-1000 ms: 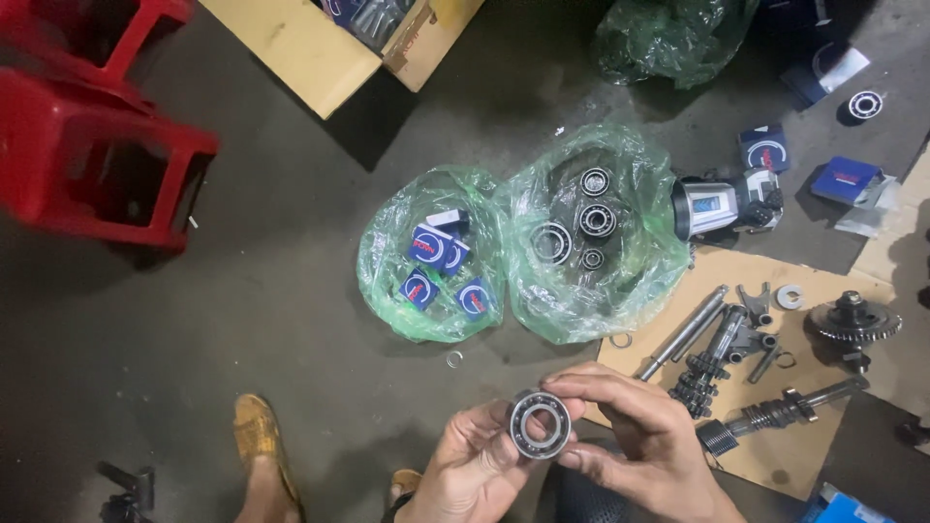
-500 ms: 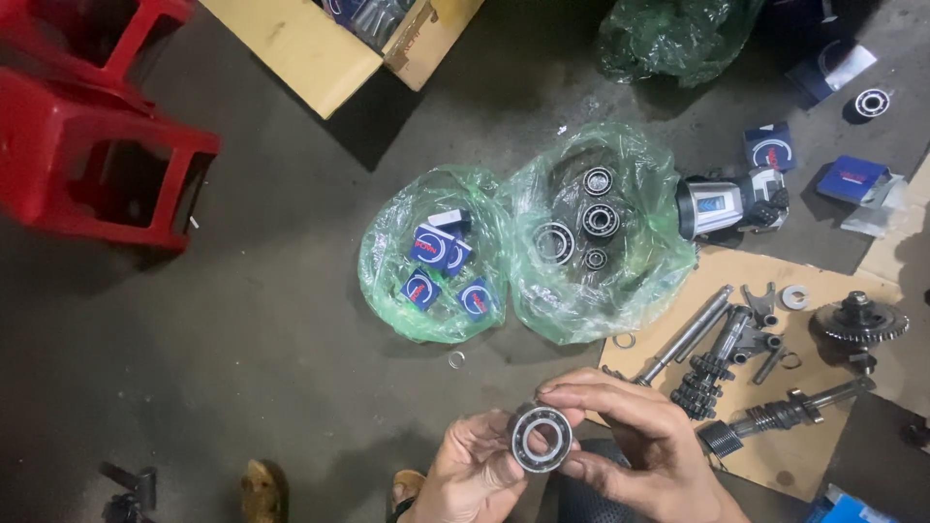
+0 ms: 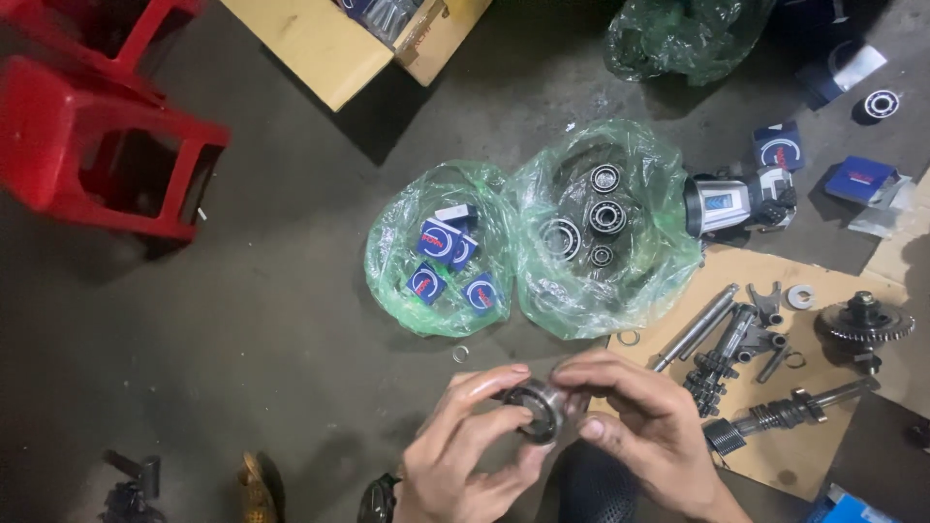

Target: The person sits on the workshop floor, picks new bearings from plastic bags and blue boxes, and turns each bearing over in their hands. They then move to a motorcycle engine crankcase on the floor and press bearings by hand into the bearing seats of the casing.

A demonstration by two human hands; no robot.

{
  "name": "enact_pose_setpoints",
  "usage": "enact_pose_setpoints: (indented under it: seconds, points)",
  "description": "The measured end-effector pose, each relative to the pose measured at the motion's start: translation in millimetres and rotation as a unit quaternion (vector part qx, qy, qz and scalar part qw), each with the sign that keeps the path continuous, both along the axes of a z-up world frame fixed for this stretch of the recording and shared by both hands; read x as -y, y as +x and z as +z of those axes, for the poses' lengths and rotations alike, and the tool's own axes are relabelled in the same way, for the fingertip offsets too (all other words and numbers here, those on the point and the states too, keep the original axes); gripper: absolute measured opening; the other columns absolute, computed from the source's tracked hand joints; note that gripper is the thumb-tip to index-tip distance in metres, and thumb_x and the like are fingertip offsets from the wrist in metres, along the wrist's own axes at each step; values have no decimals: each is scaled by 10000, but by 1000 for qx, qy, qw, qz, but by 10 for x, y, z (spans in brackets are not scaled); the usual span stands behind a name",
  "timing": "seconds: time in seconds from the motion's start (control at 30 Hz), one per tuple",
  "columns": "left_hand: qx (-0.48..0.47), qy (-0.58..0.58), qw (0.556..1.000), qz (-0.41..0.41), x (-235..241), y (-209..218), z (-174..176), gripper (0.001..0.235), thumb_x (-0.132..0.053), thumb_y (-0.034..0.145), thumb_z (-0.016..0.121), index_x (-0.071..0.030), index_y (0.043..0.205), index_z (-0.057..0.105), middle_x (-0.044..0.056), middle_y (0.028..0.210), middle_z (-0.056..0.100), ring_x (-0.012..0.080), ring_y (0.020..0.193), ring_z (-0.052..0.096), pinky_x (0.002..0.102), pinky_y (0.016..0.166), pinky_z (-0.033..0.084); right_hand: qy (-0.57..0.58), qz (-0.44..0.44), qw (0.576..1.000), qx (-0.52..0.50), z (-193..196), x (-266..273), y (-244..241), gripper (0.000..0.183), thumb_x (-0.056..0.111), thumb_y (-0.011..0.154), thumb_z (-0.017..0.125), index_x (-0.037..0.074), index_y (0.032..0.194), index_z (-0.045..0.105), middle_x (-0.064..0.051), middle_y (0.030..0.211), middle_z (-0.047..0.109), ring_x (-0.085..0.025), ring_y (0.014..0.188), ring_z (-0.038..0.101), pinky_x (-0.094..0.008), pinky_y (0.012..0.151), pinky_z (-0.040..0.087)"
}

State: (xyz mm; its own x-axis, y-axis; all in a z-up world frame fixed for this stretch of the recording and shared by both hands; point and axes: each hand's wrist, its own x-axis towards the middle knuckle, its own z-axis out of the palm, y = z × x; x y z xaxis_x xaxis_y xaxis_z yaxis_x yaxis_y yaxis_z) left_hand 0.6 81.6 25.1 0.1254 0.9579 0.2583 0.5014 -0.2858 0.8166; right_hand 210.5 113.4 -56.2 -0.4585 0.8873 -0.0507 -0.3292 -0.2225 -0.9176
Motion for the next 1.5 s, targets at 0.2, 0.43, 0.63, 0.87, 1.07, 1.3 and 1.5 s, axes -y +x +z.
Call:
enact_pose_setpoints:
  seconds: [0.2,0.43,0.63,0.87,1.07,1.3,1.5]
  points:
    - [-17,76,997,-20,-23,19,-82,644,-23,866,873,35,1354,457,254,1292,643,362,1158,726,433,968,627,-99,12,995,-16,-61,81,-25,216,61,918,718,-107,1047,764,-185,1028,756,-241,955,709,-365,864,561]
    - [32,62,998,6,74,23,-99,707,1,903,882,19,1421,401,242,1317,661,328,1139,752,398,935,665,-112,35,992,-45,-116,139,-58,209,77,943,686,-95,1029,768,-181,1024,769,-242,951,718,-363,855,568]
    - [24,78,997,7,74,-66,-94,693,4,890,868,20,1409,410,240,1292,665,327,1117,754,403,926,644,-99,46,993,-46,-119,128,-112,225,100,967,673,-95,1032,765,-190,1028,770,-257,961,714,-371,867,559]
    - [18,52,998,10,244,-207,-240,675,-30,907,848,16,1422,413,225,1304,663,316,1124,749,395,955,630,-106,71,990,-56,-176,172,-240,277,139,1008,626,-88,1081,768,-200,1053,775,-267,985,718,-377,884,558]
    - [1,51,999,6,333,-301,-313,687,-23,911,839,1,1438,397,208,1318,646,308,1139,739,394,966,605,-125,82,988,-43,-225,209,-305,260,128,992,643,-84,1082,763,-206,1068,769,-275,989,722,-387,889,564]
    - [14,41,999,0,347,-331,-345,719,-15,910,848,13,1456,382,219,1348,629,326,1163,726,390,966,608,-116,78,990,-23,-338,258,-312,259,140,979,662,-75,1072,772,-202,1076,779,-276,1008,723,-386,913,564]
    - [4,30,1000,-1,297,-344,-261,700,-11,905,852,28,1449,413,215,1332,648,333,1155,726,394,978,626,-130,65,989,-21,-417,283,-306,260,137,965,678,-84,1071,768,-214,1081,775,-288,1026,720,-396,919,560]
